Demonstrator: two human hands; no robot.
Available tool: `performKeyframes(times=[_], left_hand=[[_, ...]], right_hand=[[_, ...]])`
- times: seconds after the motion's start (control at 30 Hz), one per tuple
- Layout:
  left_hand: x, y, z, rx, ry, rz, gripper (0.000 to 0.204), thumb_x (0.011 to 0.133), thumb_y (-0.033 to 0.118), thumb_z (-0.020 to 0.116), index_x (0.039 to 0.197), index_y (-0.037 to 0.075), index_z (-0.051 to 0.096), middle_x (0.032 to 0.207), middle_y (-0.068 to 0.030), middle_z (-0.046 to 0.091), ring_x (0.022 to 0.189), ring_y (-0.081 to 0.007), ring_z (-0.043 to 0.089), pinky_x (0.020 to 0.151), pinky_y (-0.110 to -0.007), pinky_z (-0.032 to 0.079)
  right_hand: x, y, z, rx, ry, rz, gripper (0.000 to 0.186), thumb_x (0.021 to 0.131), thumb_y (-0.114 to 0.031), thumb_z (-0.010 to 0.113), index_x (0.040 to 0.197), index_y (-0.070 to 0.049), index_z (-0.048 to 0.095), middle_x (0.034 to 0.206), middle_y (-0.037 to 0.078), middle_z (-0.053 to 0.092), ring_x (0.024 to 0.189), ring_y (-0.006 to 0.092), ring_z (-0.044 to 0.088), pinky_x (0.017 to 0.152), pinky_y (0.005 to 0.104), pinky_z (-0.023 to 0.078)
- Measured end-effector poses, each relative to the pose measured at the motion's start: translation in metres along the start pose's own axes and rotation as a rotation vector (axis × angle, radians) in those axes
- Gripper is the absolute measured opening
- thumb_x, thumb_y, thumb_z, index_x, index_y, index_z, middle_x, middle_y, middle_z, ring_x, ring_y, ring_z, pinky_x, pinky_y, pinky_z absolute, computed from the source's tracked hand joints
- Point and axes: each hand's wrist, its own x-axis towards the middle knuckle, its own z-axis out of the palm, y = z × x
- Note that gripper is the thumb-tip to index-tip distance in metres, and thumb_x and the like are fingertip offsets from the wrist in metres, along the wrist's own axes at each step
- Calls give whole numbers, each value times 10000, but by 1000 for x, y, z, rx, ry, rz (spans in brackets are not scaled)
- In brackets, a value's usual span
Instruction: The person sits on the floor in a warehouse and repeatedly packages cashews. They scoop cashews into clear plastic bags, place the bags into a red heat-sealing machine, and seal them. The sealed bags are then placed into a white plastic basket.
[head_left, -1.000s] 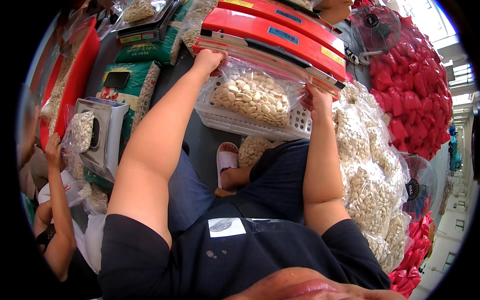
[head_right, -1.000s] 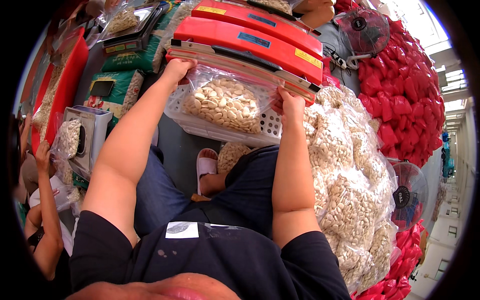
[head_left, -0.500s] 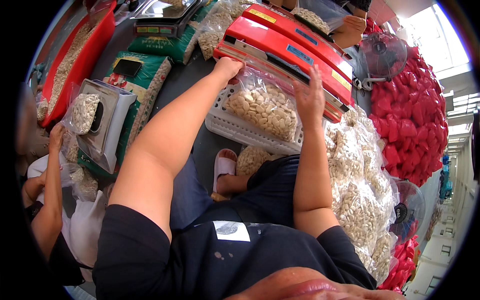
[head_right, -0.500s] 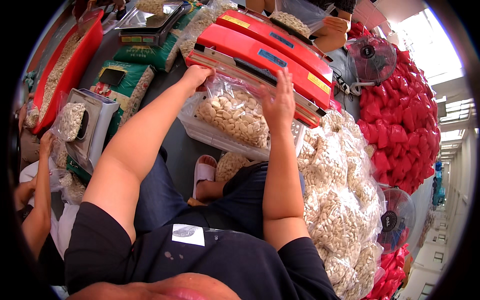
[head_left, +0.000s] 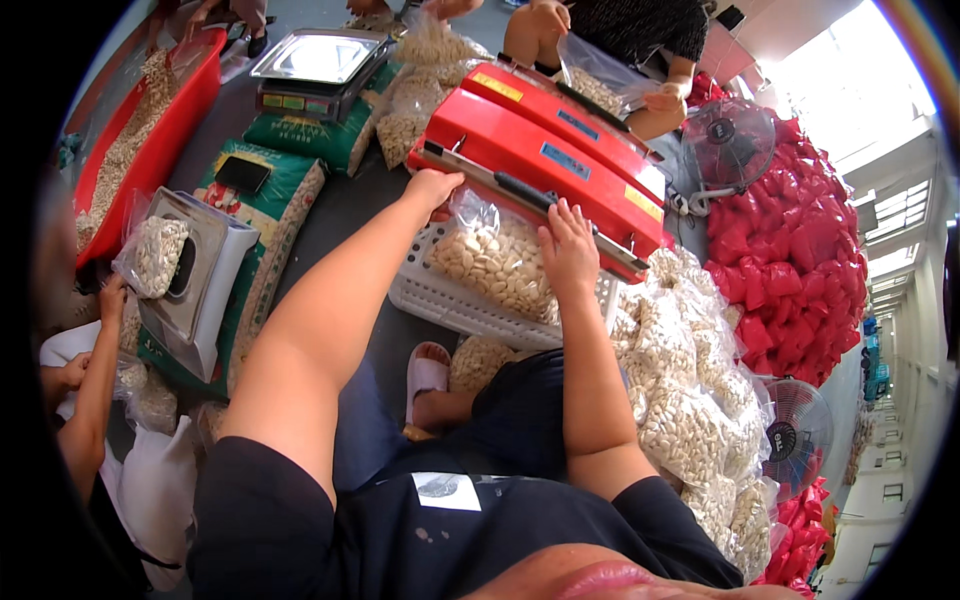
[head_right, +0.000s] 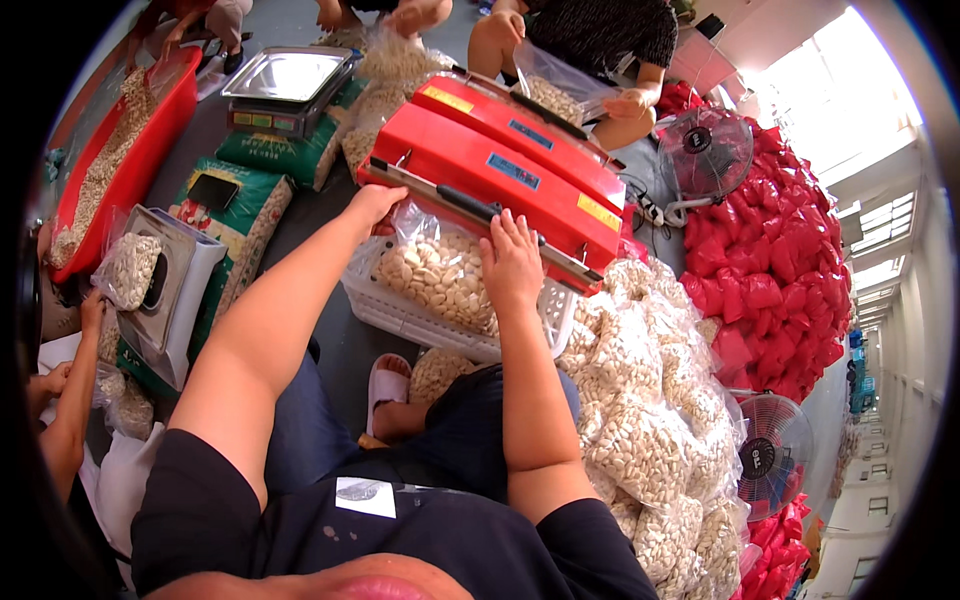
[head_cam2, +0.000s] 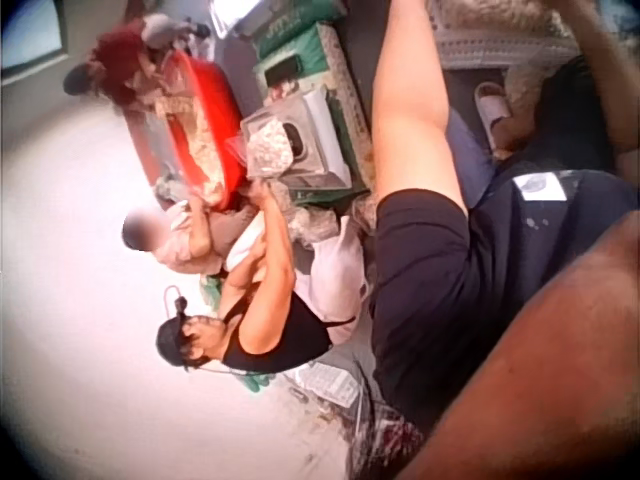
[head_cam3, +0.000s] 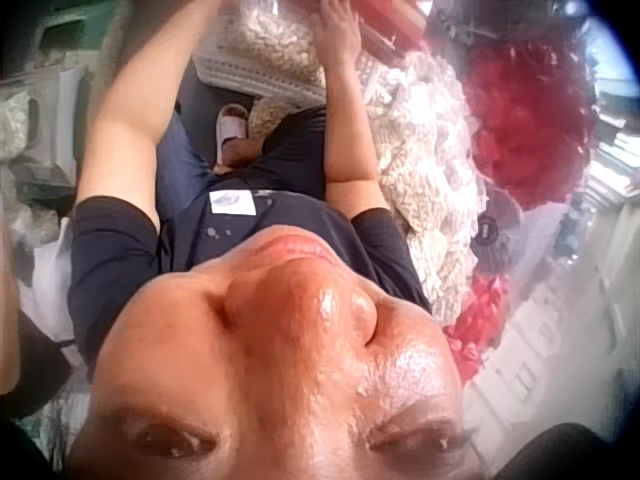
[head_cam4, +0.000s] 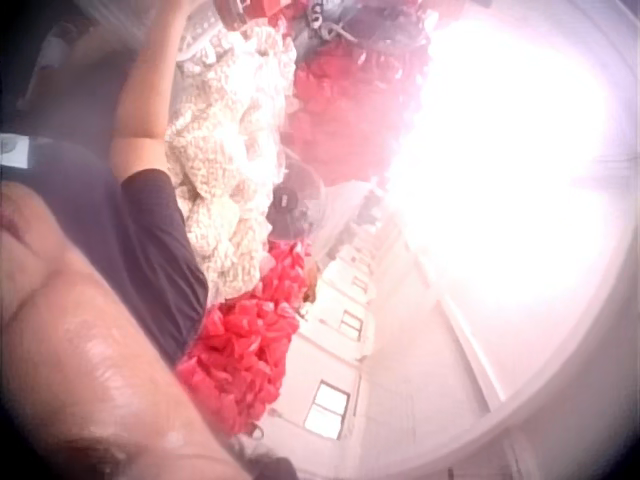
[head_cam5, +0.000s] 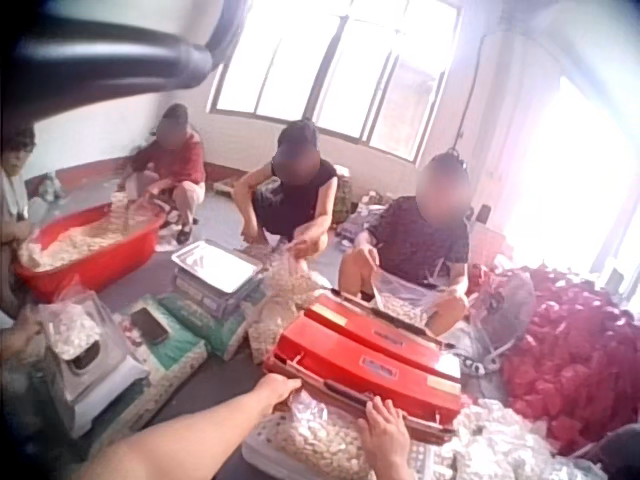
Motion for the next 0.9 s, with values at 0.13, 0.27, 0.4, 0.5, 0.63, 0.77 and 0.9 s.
performKeyframes(times=[0.13,0.27,0.4,0.5,0.63,0.77,0.9], left_hand=[[-9,7,-9,-29,-26,-38,235,808,333,506,826,106,565,745,-13,580,556,-135,540,524,-278,431],[-12,8,-15,-9,-5,-3,238,812,320,502,845,92,563,771,-22,580,610,-143,549,589,-303,426],[-11,7,-15,-29,-40,-18,192,815,307,507,850,125,557,779,8,582,659,-120,544,593,-286,426],[-13,9,-8,-52,-20,-10,163,814,288,510,832,135,561,740,26,576,636,-105,539,566,-268,432],[0,2,-1,-99,-66,-5,146,808,277,518,797,141,570,695,49,566,589,-85,532,522,-248,441],[-10,11,0,-78,-55,-49,168,823,288,506,817,134,573,723,28,577,639,-89,542,586,-245,451],[-20,21,-4,-35,-59,-102,225,843,335,475,838,132,573,746,32,577,676,-92,538,612,-244,443]], right_hand=[[0,2,2,-1,-5,2,359,809,-252,525,1116,-67,540,1215,95,478,1174,269,393,994,374,278],[-2,0,2,-10,5,-9,378,806,-268,530,1123,-62,534,1217,105,474,1175,275,390,995,382,274],[-2,-1,2,1,4,-12,393,804,-282,534,1125,-55,530,1225,115,465,1180,278,382,999,388,264],[-2,0,2,0,-3,-11,410,802,-289,538,1132,-47,521,1235,118,455,1189,280,371,1004,389,252],[-4,5,1,46,22,-27,449,803,-318,539,1147,-30,504,1246,122,443,1204,287,350,1015,390,228],[-8,26,-18,431,156,59,397,806,-340,553,1064,-38,559,1121,138,527,1068,259,474,876,330,381],[-23,73,-56,309,30,650,450,810,-437,521,732,-12,644,596,53,608,513,154,552,531,280,443]])
